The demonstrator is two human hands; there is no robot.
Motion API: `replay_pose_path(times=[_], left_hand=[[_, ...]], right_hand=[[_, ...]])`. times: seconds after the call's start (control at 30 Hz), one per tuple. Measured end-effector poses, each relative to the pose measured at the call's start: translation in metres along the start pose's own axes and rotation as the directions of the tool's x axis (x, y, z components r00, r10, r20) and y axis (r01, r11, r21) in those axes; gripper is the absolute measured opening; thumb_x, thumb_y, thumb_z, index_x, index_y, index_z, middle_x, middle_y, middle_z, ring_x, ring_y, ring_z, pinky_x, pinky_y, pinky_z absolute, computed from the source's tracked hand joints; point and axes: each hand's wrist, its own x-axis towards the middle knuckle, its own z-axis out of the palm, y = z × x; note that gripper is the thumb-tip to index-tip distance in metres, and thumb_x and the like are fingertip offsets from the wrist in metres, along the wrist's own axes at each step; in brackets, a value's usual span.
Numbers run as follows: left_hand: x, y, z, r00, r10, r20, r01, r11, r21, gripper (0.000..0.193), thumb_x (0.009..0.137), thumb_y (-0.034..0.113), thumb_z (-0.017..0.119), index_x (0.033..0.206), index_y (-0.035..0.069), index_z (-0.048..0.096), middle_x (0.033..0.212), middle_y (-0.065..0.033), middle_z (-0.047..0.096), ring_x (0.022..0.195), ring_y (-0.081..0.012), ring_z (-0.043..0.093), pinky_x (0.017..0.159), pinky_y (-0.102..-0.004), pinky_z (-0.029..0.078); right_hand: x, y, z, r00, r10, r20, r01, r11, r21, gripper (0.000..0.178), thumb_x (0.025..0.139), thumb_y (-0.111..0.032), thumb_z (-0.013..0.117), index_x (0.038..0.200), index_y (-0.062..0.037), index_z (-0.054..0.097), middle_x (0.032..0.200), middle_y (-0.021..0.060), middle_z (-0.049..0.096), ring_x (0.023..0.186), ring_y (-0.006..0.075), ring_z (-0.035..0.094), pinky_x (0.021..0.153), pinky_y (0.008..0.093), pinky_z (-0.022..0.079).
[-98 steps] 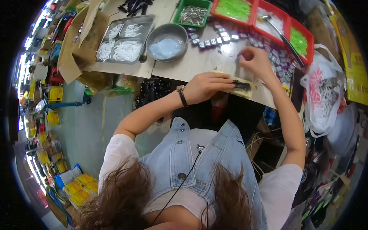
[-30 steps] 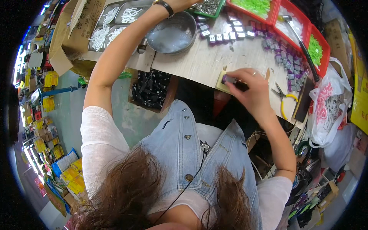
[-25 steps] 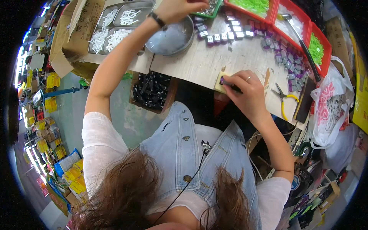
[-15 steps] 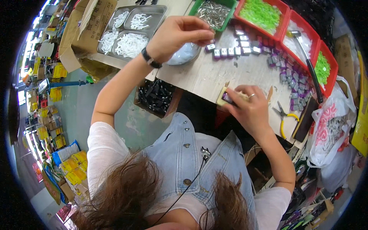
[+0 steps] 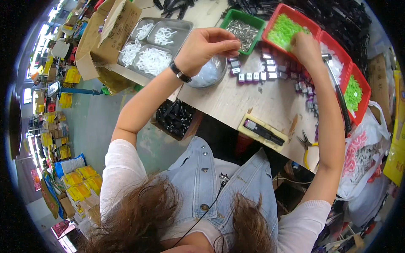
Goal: Assembling small plastic components into black housings at a factory workbench.
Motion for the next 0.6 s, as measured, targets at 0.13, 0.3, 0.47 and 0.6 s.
replay_pose_path(times=[0.13, 0.3, 0.47, 0.6], left_hand=[[0.036, -0.017, -0.021, 0.990, 0.140, -0.029, -0.123, 0.937, 0.328, 0.017, 0.083, 0.013, 0.072, 0.092, 0.000, 0.070, 0.088, -0.0092, 0.071, 0.078, -0.0149, 0.068, 0.070, -0.0279, 0.054], [0.060, -0.033, -0.043, 0.849, 0.522, 0.084, -0.243, 0.246, 0.938, 0.016, 0.078, 0.020, 0.074, 0.086, 0.006, 0.073, 0.085, -0.0095, 0.071, 0.078, -0.0117, 0.067, 0.072, -0.0258, 0.052], [-0.034, 0.001, 0.038, 0.986, 0.100, 0.134, -0.128, 0.966, 0.223, 0.013, 0.082, 0.010, 0.071, 0.089, -0.001, 0.071, 0.086, -0.0090, 0.072, 0.079, -0.0129, 0.068, 0.073, -0.0243, 0.052], [-0.116, -0.020, 0.074, 0.964, -0.201, 0.173, 0.246, 0.921, -0.302, 0.012, 0.082, 0.006, 0.072, 0.089, -0.002, 0.068, 0.082, -0.0084, 0.071, 0.073, -0.0111, 0.066, 0.064, -0.0232, 0.052]], right_hand=[[-0.005, -0.002, -0.010, 0.981, 0.005, -0.192, 0.006, 0.999, 0.052, 0.020, 0.079, -0.008, 0.061, 0.096, -0.0052, 0.071, 0.086, 0.0168, 0.070, 0.080, 0.0278, 0.069, 0.070, 0.0359, 0.054], [-0.020, 0.003, -0.006, 0.964, 0.225, -0.141, -0.084, 0.762, 0.642, 0.027, 0.085, -0.015, 0.062, 0.110, -0.0067, 0.070, 0.097, 0.0133, 0.071, 0.090, 0.0198, 0.069, 0.080, 0.0286, 0.053], [-0.136, -0.089, -0.054, 0.943, 0.331, 0.039, -0.120, 0.227, 0.966, 0.028, 0.087, -0.005, 0.065, 0.112, 0.0061, 0.064, 0.101, 0.0145, 0.069, 0.091, 0.0208, 0.068, 0.084, 0.0325, 0.055], [-0.211, -0.140, -0.041, 0.919, 0.322, 0.227, -0.166, -0.206, 0.964, 0.022, 0.084, 0.005, 0.065, 0.106, 0.0062, 0.066, 0.101, 0.0167, 0.068, 0.092, 0.0216, 0.068, 0.085, 0.0327, 0.056]])
